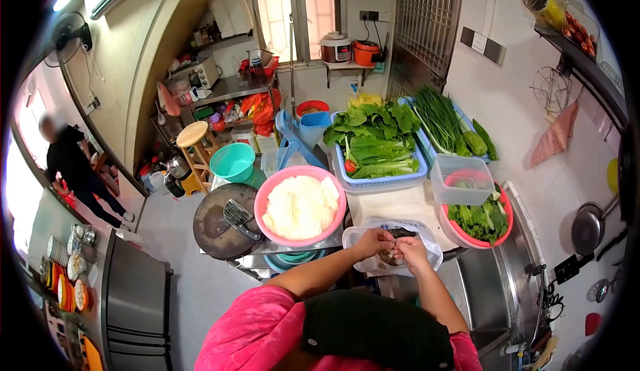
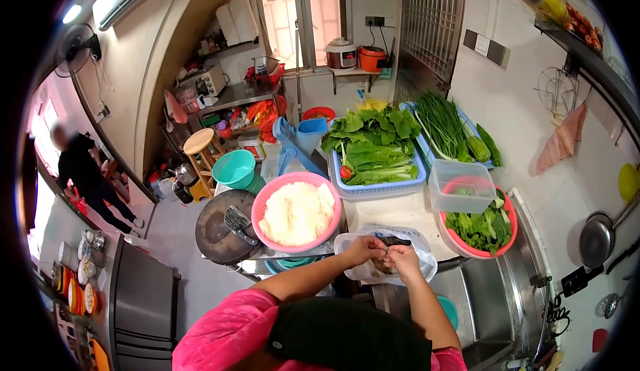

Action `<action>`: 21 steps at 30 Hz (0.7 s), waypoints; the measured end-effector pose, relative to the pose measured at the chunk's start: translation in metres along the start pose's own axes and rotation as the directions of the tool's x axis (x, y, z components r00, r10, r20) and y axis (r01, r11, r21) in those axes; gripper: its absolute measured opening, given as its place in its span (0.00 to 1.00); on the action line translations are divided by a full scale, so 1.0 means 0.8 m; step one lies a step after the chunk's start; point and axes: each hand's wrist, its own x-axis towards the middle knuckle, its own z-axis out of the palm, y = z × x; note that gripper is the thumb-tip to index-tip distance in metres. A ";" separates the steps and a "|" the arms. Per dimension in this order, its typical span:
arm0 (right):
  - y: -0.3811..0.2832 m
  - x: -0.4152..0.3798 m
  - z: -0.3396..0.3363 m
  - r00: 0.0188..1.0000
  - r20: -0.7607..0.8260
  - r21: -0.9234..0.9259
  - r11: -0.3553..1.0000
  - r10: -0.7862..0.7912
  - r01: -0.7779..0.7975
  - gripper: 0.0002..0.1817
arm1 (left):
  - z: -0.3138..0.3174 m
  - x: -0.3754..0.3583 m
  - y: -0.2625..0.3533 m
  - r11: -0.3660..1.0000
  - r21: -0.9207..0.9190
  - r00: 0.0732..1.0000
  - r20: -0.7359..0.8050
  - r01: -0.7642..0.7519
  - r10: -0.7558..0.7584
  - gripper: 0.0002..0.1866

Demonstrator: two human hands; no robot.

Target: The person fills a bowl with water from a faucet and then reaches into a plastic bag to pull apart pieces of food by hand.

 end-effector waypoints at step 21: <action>-0.002 0.017 0.005 1.000 -0.028 0.092 0.996 -0.004 0.007 0.06 | -0.004 0.020 -0.011 0.973 -0.132 0.981 0.024 -0.188 0.193 0.12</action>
